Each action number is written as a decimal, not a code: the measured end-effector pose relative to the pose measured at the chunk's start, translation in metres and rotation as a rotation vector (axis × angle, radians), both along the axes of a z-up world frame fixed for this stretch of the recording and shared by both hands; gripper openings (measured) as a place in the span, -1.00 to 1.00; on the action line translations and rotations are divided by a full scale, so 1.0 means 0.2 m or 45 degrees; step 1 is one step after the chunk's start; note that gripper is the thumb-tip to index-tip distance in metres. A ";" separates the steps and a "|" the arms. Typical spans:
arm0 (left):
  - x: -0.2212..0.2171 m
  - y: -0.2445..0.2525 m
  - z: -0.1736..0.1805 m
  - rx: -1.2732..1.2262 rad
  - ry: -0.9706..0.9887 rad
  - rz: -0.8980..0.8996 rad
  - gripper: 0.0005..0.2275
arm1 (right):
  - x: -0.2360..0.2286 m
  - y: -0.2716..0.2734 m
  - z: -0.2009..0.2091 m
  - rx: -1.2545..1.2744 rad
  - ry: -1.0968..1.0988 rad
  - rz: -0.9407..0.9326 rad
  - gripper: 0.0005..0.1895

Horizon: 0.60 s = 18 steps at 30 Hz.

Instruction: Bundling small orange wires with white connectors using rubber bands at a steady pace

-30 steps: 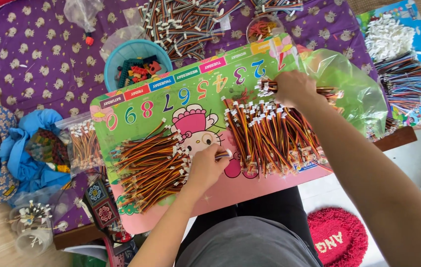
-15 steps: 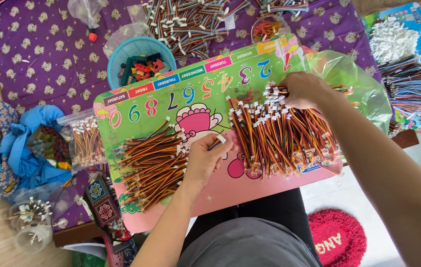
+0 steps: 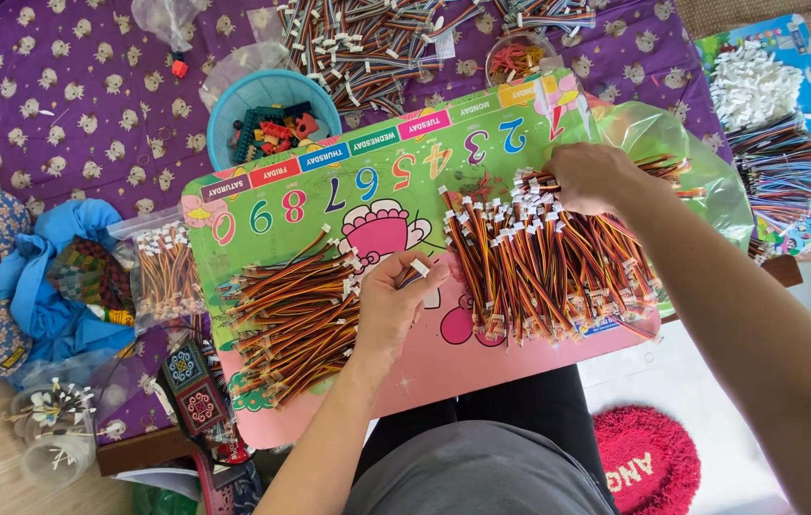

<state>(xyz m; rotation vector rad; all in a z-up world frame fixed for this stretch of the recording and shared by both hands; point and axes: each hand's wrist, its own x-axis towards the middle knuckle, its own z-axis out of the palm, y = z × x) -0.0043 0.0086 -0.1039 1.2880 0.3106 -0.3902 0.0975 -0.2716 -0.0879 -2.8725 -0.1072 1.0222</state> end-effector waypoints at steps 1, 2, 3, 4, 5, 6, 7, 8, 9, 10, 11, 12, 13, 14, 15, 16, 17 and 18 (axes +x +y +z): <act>0.00 0.01 0.00 0.003 0.002 0.000 -0.81 | -0.01 0.00 0.03 0.003 0.002 0.000 -0.76; 0.00 0.01 -0.01 0.012 -0.009 0.004 -0.83 | -0.02 0.00 0.06 -0.001 0.006 0.021 -0.76; 0.00 0.00 -0.01 0.020 -0.021 0.008 -0.84 | -0.02 0.00 0.09 -0.006 0.010 0.042 -0.77; 0.00 0.00 0.00 0.018 -0.021 0.008 -0.84 | -0.05 0.03 0.21 -0.009 0.010 0.042 -0.77; 0.00 0.00 0.01 0.019 -0.030 0.025 -0.85 | -0.08 0.07 0.33 0.008 0.042 -0.020 -0.80; 0.01 0.00 0.03 0.023 -0.042 0.042 -0.85 | -0.11 0.11 0.44 0.028 0.071 -0.081 -0.82; 0.02 0.00 0.06 0.022 -0.045 0.044 -0.85 | -0.13 0.07 0.45 0.028 0.068 -0.080 -0.82; 0.02 0.00 0.08 0.126 -0.045 -0.026 -0.91 | -0.15 0.04 0.47 0.056 0.009 -0.070 -0.93; 0.02 0.00 0.11 0.229 -0.046 -0.096 -0.95 | -0.18 0.00 0.48 0.084 -0.050 -0.060 -0.86; 0.02 -0.01 0.13 0.224 -0.047 -0.098 -0.95 | -0.22 -0.01 0.53 0.080 -0.051 -0.062 -0.86; 0.02 -0.02 0.16 0.226 -0.071 -0.132 -0.92 | -0.26 -0.02 0.57 0.118 -0.141 -0.225 -0.91; 0.03 -0.03 0.18 0.231 -0.096 -0.166 -0.89 | -0.30 -0.02 0.62 0.159 -0.233 -0.388 -0.89; 0.03 -0.04 0.20 0.229 -0.099 -0.168 -0.89 | -0.36 -0.02 0.61 0.158 -0.235 -0.389 -0.89; 0.03 -0.05 0.22 0.187 -0.002 -0.168 -0.84 | -0.41 -0.01 0.60 0.391 -0.303 -0.616 -0.83; 0.04 -0.07 0.24 0.145 0.094 -0.168 -0.76 | -0.47 -0.01 0.59 0.629 -0.369 -0.844 -0.71; 0.03 -0.07 0.24 0.147 0.090 -0.168 -0.76 | -0.52 0.01 0.53 0.632 -0.373 -0.844 -0.71; 0.03 -0.08 0.23 0.051 0.050 -0.183 -0.75 | -0.57 0.03 0.47 0.816 -0.416 -0.937 -0.72; 0.02 -0.09 0.22 -0.043 0.014 -0.201 -0.74 | -0.62 0.04 0.41 1.000 -0.457 -1.033 -0.72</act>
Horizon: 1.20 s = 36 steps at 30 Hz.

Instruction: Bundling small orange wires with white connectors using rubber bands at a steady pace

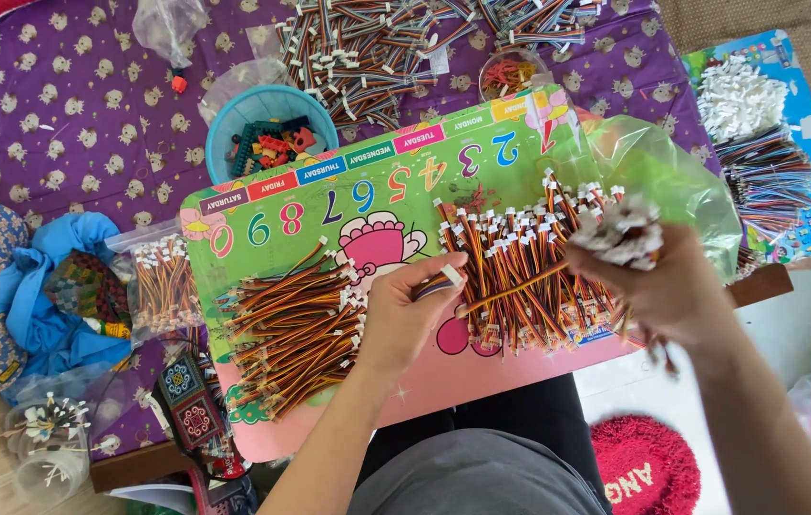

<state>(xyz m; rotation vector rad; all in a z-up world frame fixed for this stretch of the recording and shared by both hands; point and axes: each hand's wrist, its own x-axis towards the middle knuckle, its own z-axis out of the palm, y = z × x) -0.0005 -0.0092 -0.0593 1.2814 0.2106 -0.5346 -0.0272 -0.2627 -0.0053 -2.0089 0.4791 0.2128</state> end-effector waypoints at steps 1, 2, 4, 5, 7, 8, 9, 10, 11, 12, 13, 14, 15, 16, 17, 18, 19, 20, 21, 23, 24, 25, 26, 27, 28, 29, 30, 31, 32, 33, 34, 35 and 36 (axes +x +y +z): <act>0.00 0.00 0.03 0.003 -0.002 -0.004 -0.74 | -0.03 0.06 0.01 0.003 -0.002 -0.004 -0.72; 0.00 -0.01 0.07 0.093 -0.206 -0.061 -0.78 | -0.05 0.12 0.03 0.151 -0.021 -0.054 -0.82; -0.02 -0.02 0.13 0.181 -0.414 -0.128 -0.82 | -0.09 0.23 0.07 0.299 -0.044 -0.114 -0.79; -0.03 -0.02 0.15 0.250 -0.493 -0.185 -0.80 | -0.10 0.28 0.08 0.373 -0.085 -0.159 -0.81; -0.04 -0.04 0.18 0.314 -0.578 -0.252 -0.77 | -0.11 0.34 0.07 0.444 -0.132 -0.216 -0.82; -0.04 -0.05 0.19 0.354 -0.651 -0.259 -0.77 | -0.11 0.35 0.04 0.553 -0.167 -0.244 -0.84; -0.05 -0.05 0.19 0.394 -0.725 -0.266 -0.76 | -0.12 0.37 0.01 0.662 -0.202 -0.271 -0.85; -0.05 -0.06 0.17 0.392 -0.726 -0.269 -0.76 | -0.14 0.36 -0.03 0.662 -0.203 -0.274 -0.85; -0.06 -0.05 0.16 0.428 -0.778 -0.310 -0.76 | -0.16 0.35 -0.07 0.709 -0.205 -0.339 -0.87; -0.06 -0.05 0.14 0.468 -0.829 -0.348 -0.75 | -0.18 0.35 -0.11 0.761 -0.205 -0.399 -0.85; -0.06 -0.04 0.16 0.471 -0.829 -0.347 -0.75 | -0.18 0.36 -0.10 0.765 -0.205 -0.398 -0.85; -0.06 -0.03 0.18 0.451 -0.865 -0.355 -0.76 | -0.18 0.37 -0.09 0.805 -0.190 -0.380 -0.85; -0.06 -0.02 0.20 0.429 -0.900 -0.362 -0.77 | -0.19 0.37 -0.08 0.844 -0.176 -0.361 -0.85; -0.06 -0.01 0.20 0.431 -0.895 -0.361 -0.77 | -0.19 0.38 -0.07 0.846 -0.171 -0.360 -0.85; -0.06 0.00 0.20 0.452 -0.933 -0.382 -0.76 | -0.19 0.38 -0.06 0.911 -0.127 -0.343 -0.87; -0.06 0.01 0.20 0.473 -0.975 -0.403 -0.75 | -0.19 0.39 -0.05 0.977 -0.087 -0.325 -0.90; -0.06 0.01 0.22 0.475 -0.974 -0.402 -0.75 | -0.19 0.40 -0.04 0.978 -0.087 -0.324 -0.90; -0.06 0.01 0.23 0.464 -0.967 -0.412 -0.76 | -0.19 0.41 -0.03 1.001 -0.055 -0.321 -0.91; -0.06 0.02 0.24 0.453 -0.959 -0.423 -0.77 | -0.20 0.42 -0.02 1.025 -0.024 -0.318 -0.91; -0.07 0.01 0.18 0.424 -0.935 -0.420 -0.77 | -0.20 0.40 -0.05 1.056 -0.028 -0.309 -0.89; -0.08 0.01 0.15 0.394 -0.910 -0.419 -0.76 | -0.20 0.39 -0.07 1.088 -0.031 -0.301 -0.87; -0.07 0.03 0.16 0.394 -0.905 -0.422 -0.76 | -0.20 0.40 -0.06 1.089 -0.028 -0.305 -0.87; -0.06 0.03 0.16 0.375 -0.889 -0.453 -0.78 | -0.19 0.40 -0.06 1.119 -0.033 -0.306 -0.88; -0.05 0.04 0.17 0.356 -0.872 -0.485 -0.79 | -0.18 0.41 -0.05 1.149 -0.038 -0.307 -0.88; -0.05 0.04 0.20 0.357 -0.871 -0.486 -0.79 | -0.19 0.40 -0.06 1.150 -0.037 -0.308 -0.88; -0.04 0.03 0.24 0.289 -0.811 -0.501 -0.76 | -0.20 0.39 -0.07 1.165 -0.038 -0.288 -0.89; -0.03 0.03 0.27 0.223 -0.753 -0.513 -0.72 | -0.20 0.38 -0.09 1.181 -0.041 -0.266 -0.89; -0.01 0.05 0.31 0.226 -0.753 -0.512 -0.72 | -0.18 0.39 -0.03 1.183 -0.041 -0.263 -0.89; 0.00 0.08 0.34 0.141 -0.632 -0.613 -0.65 | -0.16 0.39 0.03 1.127 -0.069 -0.224 -0.89; 0.01 0.09 0.38 0.055 -0.509 -0.712 -0.57 | -0.15 0.40 0.09 1.070 -0.097 -0.186 -0.89; 0.00 0.10 0.32 0.055 -0.507 -0.712 -0.57 | -0.16 0.39 0.07 1.071 -0.095 -0.187 -0.89; -0.01 0.11 0.25 0.025 -0.467 -0.682 -0.68 | -0.16 0.39 0.05 1.043 -0.091 -0.146 -0.89; -0.01 0.10 0.19 -0.009 -0.427 -0.652 -0.79 | -0.17 0.38 0.03 1.011 -0.088 -0.107 -0.90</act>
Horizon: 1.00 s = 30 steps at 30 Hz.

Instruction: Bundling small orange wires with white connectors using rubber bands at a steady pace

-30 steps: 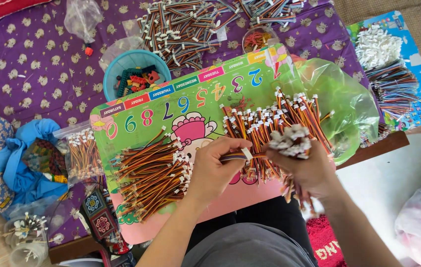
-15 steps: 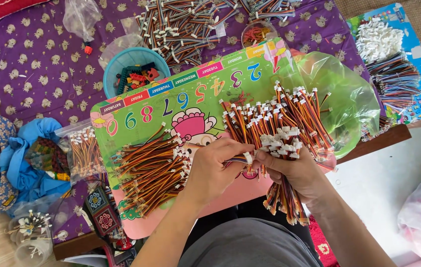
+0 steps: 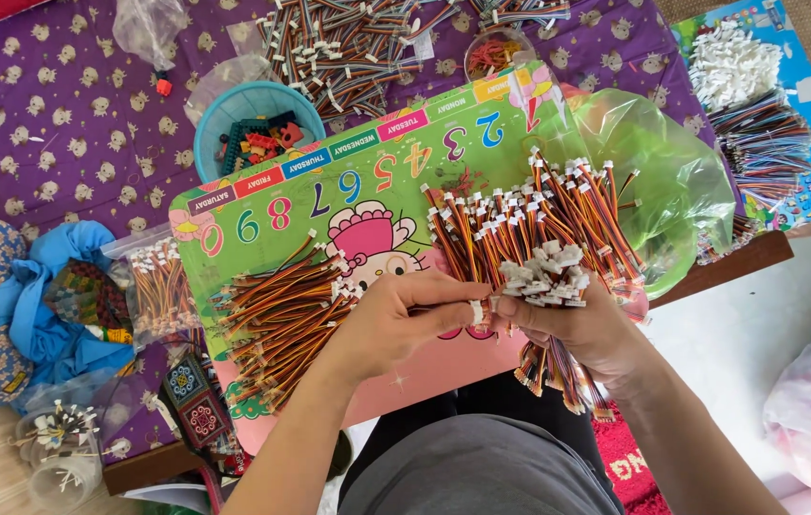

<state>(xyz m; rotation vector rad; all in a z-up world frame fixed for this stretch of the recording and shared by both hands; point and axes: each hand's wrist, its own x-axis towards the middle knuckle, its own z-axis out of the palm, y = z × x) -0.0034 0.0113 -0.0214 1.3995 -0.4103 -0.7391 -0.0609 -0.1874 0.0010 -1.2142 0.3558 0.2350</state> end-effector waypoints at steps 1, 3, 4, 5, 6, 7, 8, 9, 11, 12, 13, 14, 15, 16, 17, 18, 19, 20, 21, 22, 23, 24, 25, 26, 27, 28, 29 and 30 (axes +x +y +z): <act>-0.01 -0.02 0.00 -0.004 0.003 -0.002 -0.79 | 0.00 -0.01 -0.01 -0.004 0.003 -0.002 -0.90; -0.02 -0.04 0.02 0.013 0.137 0.091 -0.80 | -0.01 0.00 -0.03 -0.071 -0.061 0.027 -0.90; -0.03 -0.05 0.02 0.013 0.138 0.092 -0.80 | -0.01 0.01 -0.02 -0.070 -0.059 0.028 -0.90; -0.04 -0.05 0.02 0.002 0.176 0.140 -0.80 | 0.00 0.01 0.00 -0.056 -0.059 0.027 -0.90; -0.05 -0.06 0.03 -0.010 0.216 0.183 -0.80 | 0.00 0.02 0.01 -0.042 -0.057 0.021 -0.89; -0.05 -0.07 0.02 -0.010 0.219 0.180 -0.80 | -0.02 0.01 -0.04 -0.042 -0.054 0.019 -0.89; -0.06 -0.07 0.02 0.004 0.220 0.221 -0.81 | -0.04 0.00 -0.09 -0.029 -0.018 -0.008 -0.90; -0.07 -0.07 0.02 0.017 0.221 0.262 -0.82 | -0.05 -0.01 -0.14 -0.017 0.018 -0.034 -0.90; -0.07 -0.10 -0.02 -0.002 0.205 0.312 -0.82 | -0.06 0.01 -0.21 0.052 0.053 -0.091 -0.90; -0.09 -0.12 -0.05 -0.027 0.199 0.356 -0.83 | -0.08 0.02 -0.25 0.111 0.097 -0.152 -0.88; -0.09 -0.13 -0.09 -0.027 0.198 0.358 -0.83 | -0.08 0.01 -0.26 0.112 0.096 -0.151 -0.88; -0.09 -0.14 -0.13 0.040 0.176 0.368 -0.74 | -0.07 0.00 -0.27 0.151 0.154 -0.201 -0.89; -0.09 -0.15 -0.18 0.108 0.154 0.378 -0.65 | -0.07 -0.02 -0.28 0.191 0.212 -0.252 -0.88; -0.08 -0.14 -0.24 0.108 0.152 0.377 -0.65 | -0.04 -0.07 -0.25 0.191 0.210 -0.253 -0.88; -0.07 -0.13 -0.30 0.311 0.005 0.329 -0.62 | -0.02 -0.12 -0.22 0.156 0.243 -0.304 -0.86; -0.06 -0.13 -0.37 0.510 -0.140 0.279 -0.58 | 0.00 -0.18 -0.18 0.116 0.278 -0.354 -0.82; -0.06 -0.19 -0.37 0.506 -0.138 0.280 -0.58 | 0.00 -0.27 -0.24 0.112 0.279 -0.354 -0.82; -0.06 -0.24 -0.37 0.654 -0.240 0.096 -0.67 | 0.00 -0.35 -0.29 0.083 0.310 -0.459 -0.83; -0.07 -0.29 -0.37 0.796 -0.341 -0.090 -0.73 | 0.00 -0.43 -0.34 0.053 0.339 -0.565 -0.83; -0.08 -0.34 -0.42 0.797 -0.340 -0.087 -0.73 | 0.02 -0.45 -0.35 0.053 0.340 -0.561 -0.83; -0.08 -0.39 -0.47 0.910 -0.570 -0.232 -0.65 | 0.03 -0.47 -0.35 0.076 0.326 -0.567 -0.83; -0.09 -0.45 -0.52 1.016 -0.805 -0.379 -0.53 | 0.05 -0.50 -0.34 0.099 0.309 -0.573 -0.78; -0.07 -0.45 -0.56 1.016 -0.808 -0.375 -0.53 | 0.07 -0.50 -0.33 0.098 0.305 -0.571 -0.78; -0.06 -0.46 -0.59 1.074 -0.875 -0.435 -0.51 | 0.08 -0.50 -0.32 0.005 0.220 -0.591 -0.76; -0.05 -0.47 -0.63 1.133 -0.942 -0.495 -0.49 | 0.09 -0.50 -0.31 -0.087 0.134 -0.611 -0.66; -0.04 -0.43 -0.61 1.133 -0.944 -0.495 -0.49 | 0.09 -0.52 -0.33 -0.086 0.133 -0.612 -0.66; -0.03 -0.40 -0.58 1.115 -0.945 -0.484 -0.58 | 0.09 -0.54 -0.34 -0.230 0.160 -0.561 -0.73; -0.02 -0.37 -0.56 1.093 -0.945 -0.474 -0.66 | 0.08 -0.56 -0.36 -0.376 0.188 -0.510 -0.81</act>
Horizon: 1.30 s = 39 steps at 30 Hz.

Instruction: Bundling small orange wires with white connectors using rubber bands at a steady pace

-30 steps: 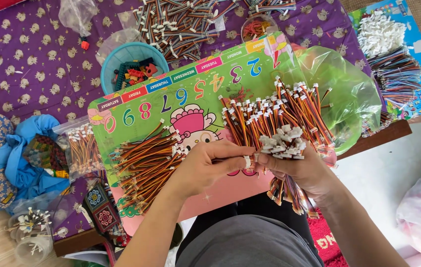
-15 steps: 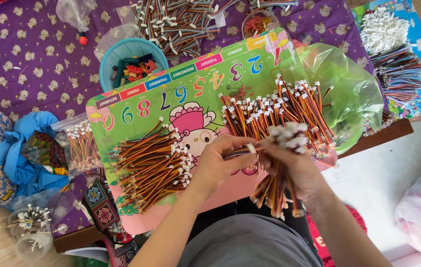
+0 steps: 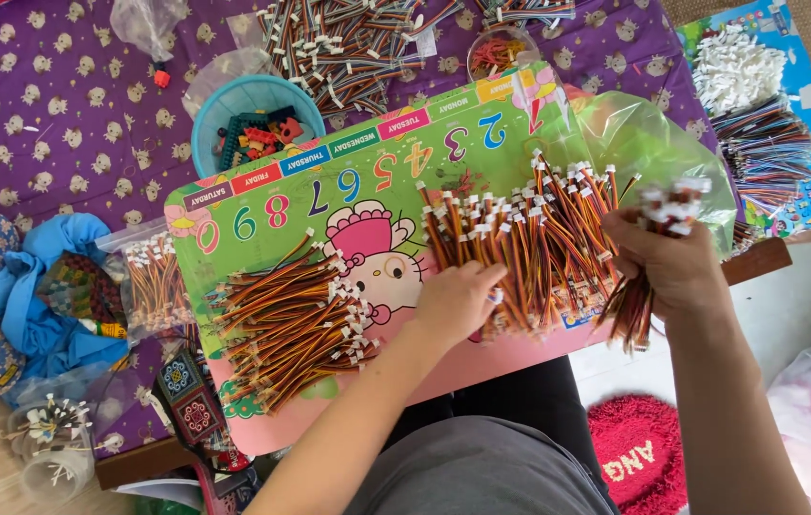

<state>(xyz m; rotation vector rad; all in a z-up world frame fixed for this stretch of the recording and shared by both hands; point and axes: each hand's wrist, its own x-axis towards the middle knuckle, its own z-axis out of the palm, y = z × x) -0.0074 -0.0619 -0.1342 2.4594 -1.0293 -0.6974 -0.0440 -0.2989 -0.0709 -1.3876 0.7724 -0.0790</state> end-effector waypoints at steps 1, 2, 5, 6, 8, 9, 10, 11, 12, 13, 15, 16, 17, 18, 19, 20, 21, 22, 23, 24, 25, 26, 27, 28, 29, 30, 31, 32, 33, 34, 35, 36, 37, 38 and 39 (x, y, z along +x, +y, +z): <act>0.01 0.02 -0.03 -0.002 0.001 -0.003 -0.66 | 0.02 0.02 0.01 -0.002 0.001 -0.003 -0.81; 0.01 0.04 -0.07 -0.002 -0.012 0.023 -0.67 | 0.03 0.05 0.02 -0.158 0.092 0.085 -0.77; 0.02 0.14 -0.05 -0.014 0.021 0.077 -0.66 | 0.11 0.18 0.05 -0.408 0.250 0.296 -0.77; 0.01 0.17 -0.02 -0.025 0.083 0.103 -0.66 | 0.12 0.23 0.07 -0.499 0.335 0.418 -0.76; 0.04 0.20 0.00 0.009 0.179 0.083 -0.65 | 0.22 0.31 0.05 -0.630 0.430 0.540 -0.70; 0.06 0.22 0.01 0.041 0.275 0.060 -0.63 | 0.27 0.35 0.04 -0.762 0.525 0.658 -0.58; 0.10 0.22 0.08 0.046 0.275 0.062 -0.63 | 0.31 0.37 -0.02 -0.757 0.523 0.660 -0.58; 0.13 0.22 0.16 0.008 0.435 0.132 -0.68 | 0.35 0.39 -0.09 -0.837 0.511 0.734 -0.59; 0.17 0.21 0.23 -0.034 0.599 0.196 -0.72 | 0.39 0.40 -0.16 -0.921 0.504 0.805 -0.59; 0.23 0.21 0.12 -0.034 0.602 0.194 -0.72 | 0.39 0.41 -0.19 -0.919 0.508 0.803 -0.59; 0.39 0.21 -0.08 -0.252 0.241 0.661 -0.85 | 0.43 0.42 -0.24 -1.053 0.531 0.868 -0.72; 0.47 0.18 -0.13 -0.252 0.241 0.659 -0.85 | 0.43 0.43 -0.27 -1.052 0.532 0.866 -0.72; 0.55 0.15 -0.18 -0.198 0.106 0.663 -0.88 | 0.43 0.44 -0.29 -1.071 0.546 0.845 -0.72; 0.63 0.12 -0.23 -0.147 -0.028 0.666 -0.90 | 0.43 0.44 -0.31 -1.093 0.561 0.824 -0.72; 0.66 0.07 -0.22 -0.151 -0.027 0.664 -0.90 | 0.42 0.42 -0.35 -1.096 0.562 0.822 -0.72; 0.69 0.03 -0.21 -0.068 -0.032 0.563 -0.88 | 0.42 0.42 -0.38 -1.089 0.552 0.832 -0.72; 0.73 -0.01 -0.20 0.015 -0.037 0.462 -0.86 | 0.42 0.41 -0.42 -1.082 0.542 0.843 -0.71; 0.75 -0.02 -0.23 0.014 -0.035 0.456 -0.86 | 0.42 0.43 -0.36 -1.081 0.547 0.838 -0.71; 0.77 -0.03 -0.25 0.082 -0.080 0.359 -0.86 | 0.41 0.45 -0.30 -1.081 0.548 0.919 -0.70; 0.78 -0.05 -0.27 0.146 -0.121 0.260 -0.85 | 0.40 0.46 -0.25 -1.081 0.555 0.999 -0.69; 0.79 -0.08 -0.30 0.142 -0.114 0.252 -0.85 | 0.39 0.45 -0.32 -1.080 0.566 0.994 -0.69; 0.80 -0.10 -0.33 0.209 -0.122 0.193 -0.85 | 0.39 0.45 -0.40 -1.108 0.567 1.043 -0.71; 0.81 -0.11 -0.36 0.275 -0.131 0.134 -0.84 | 0.39 0.45 -0.48 -1.136 0.568 1.092 -0.72; 0.81 -0.12 -0.39 0.278 -0.129 0.134 -0.84 | 0.39 0.44 -0.49 -1.132 0.569 1.095 -0.72; 0.81 -0.11 -0.41 0.259 -0.131 0.105 -0.85 | 0.38 0.43 -0.50 -1.158 0.556 1.106 -0.73; 0.82 -0.11 -0.44 0.240 -0.137 0.081 -0.86 | 0.39 0.43 -0.52 -1.187 0.537 1.118 -0.73; 0.81 -0.07 -0.37 0.243 -0.140 0.086 -0.86 | 0.39 0.44 -0.50 -1.187 0.531 1.121 -0.73; 0.80 -0.04 -0.30 0.174 -0.121 0.101 -0.87 | 0.39 0.43 -0.48 -1.155 0.552 1.133 -0.69; 0.78 -0.02 -0.24 0.104 -0.103 0.116 -0.87 | 0.39 0.43 -0.47 -1.123 0.572 1.145 -0.65; 0.76 -0.01 -0.18 0.105 -0.101 0.118 -0.87 | 0.40 0.44 -0.40 -1.123 0.572 1.149 -0.65; 0.75 0.00 -0.12 -0.051 -0.022 0.277 -0.87 | 0.41 0.46 -0.34 -1.118 0.626 1.172 -0.64; 0.73 0.02 -0.06 -0.206 0.058 0.434 -0.86 | 0.42 0.48 -0.28 -1.112 0.679 1.194 -0.63; 0.72 0.04 -0.05 -0.205 0.059 0.435 -0.86 | 0.41 0.49 -0.28 -1.110 0.679 1.195 -0.63; 0.72 0.07 -0.04 -0.408 0.089 0.588 -0.85 | 0.41 0.49 -0.27 -1.093 0.692 1.200 -0.65; 0.72 0.09 -0.03 -0.612 0.119 0.741 -0.82 | 0.41 0.50 -0.26 -1.075 0.705 1.204 -0.66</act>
